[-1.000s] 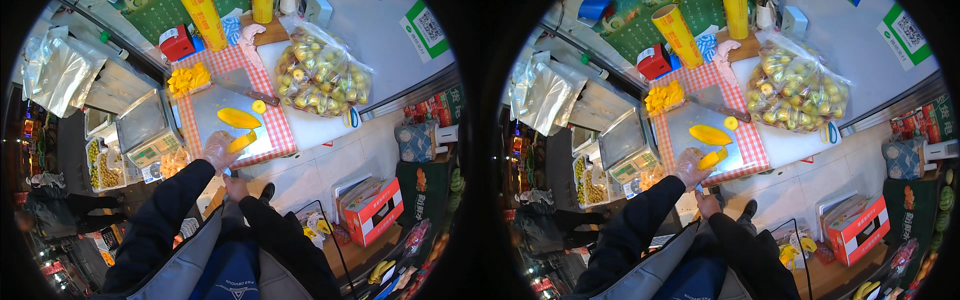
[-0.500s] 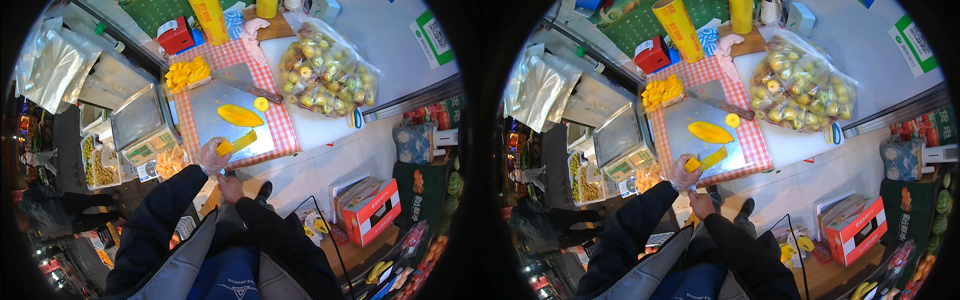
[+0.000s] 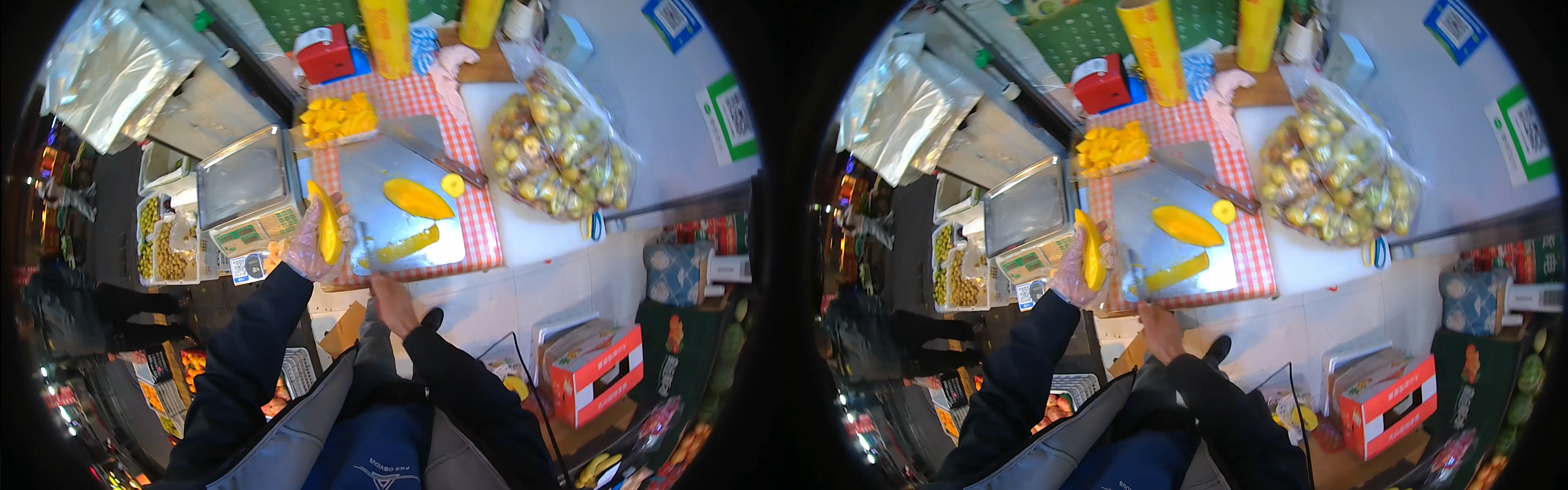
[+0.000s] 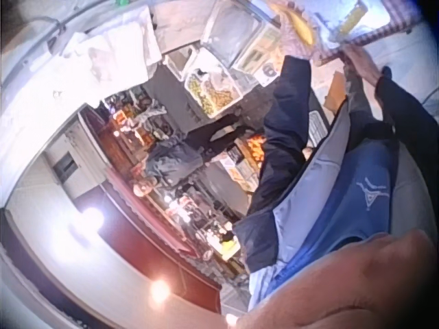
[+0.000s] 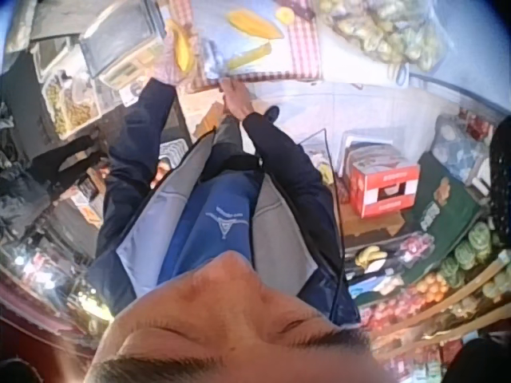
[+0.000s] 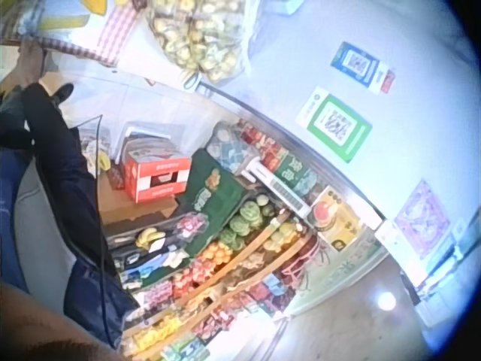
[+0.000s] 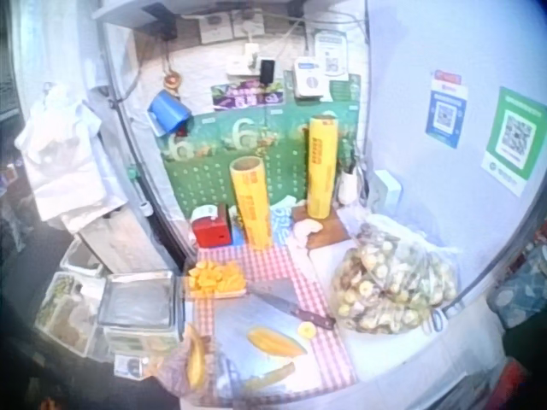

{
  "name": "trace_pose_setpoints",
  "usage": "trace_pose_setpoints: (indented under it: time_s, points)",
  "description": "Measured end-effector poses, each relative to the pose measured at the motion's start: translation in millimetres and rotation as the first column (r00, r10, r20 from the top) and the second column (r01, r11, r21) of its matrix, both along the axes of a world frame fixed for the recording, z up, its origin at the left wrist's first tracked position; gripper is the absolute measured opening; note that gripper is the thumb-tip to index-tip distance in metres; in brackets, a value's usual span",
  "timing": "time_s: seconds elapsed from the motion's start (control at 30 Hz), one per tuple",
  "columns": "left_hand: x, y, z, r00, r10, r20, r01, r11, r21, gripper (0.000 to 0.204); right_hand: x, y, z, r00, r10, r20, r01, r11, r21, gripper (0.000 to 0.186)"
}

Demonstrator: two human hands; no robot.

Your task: The person slices a mango into cubes on a cutting board, places the pieces into a plastic bag, weighs the bag, and hands it to a customer. The person then washes the knife and cutting board in a sink and returns to the stall.

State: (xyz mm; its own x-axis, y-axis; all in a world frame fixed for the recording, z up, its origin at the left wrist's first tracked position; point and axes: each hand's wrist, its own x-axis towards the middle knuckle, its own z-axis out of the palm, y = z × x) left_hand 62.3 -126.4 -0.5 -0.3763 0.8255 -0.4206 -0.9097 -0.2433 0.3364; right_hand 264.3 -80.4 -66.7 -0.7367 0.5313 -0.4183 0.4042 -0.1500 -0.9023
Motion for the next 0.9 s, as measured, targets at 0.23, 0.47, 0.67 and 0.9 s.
trace_pose_setpoints:
  time_s: [0.23,0.47,0.67,0.9]
  points:
    - [-41.0,-4.2,44.5,0.967,-0.252,-0.043,0.256,0.942,0.218,0.066,-12.7,77.9,93.8,0.999,-0.040,-0.004,0.034,0.787,0.615,0.031]
    - [-83.5,20.8,41.8,0.919,-0.343,-0.196,0.364,0.928,0.084,0.068,-63.2,117.0,138.8,0.996,0.059,-0.071,0.028,0.546,0.837,0.030]
    - [-122.3,33.0,29.1,0.892,-0.391,-0.225,0.394,0.919,-0.034,0.079,-85.6,145.2,129.7,0.957,0.054,0.285,-0.257,0.612,0.748,0.034]
    - [-157.2,53.2,18.6,0.852,-0.472,-0.226,0.497,0.865,0.069,0.082,-163.7,147.2,139.5,0.965,0.212,0.151,-0.241,0.511,0.825,0.034]
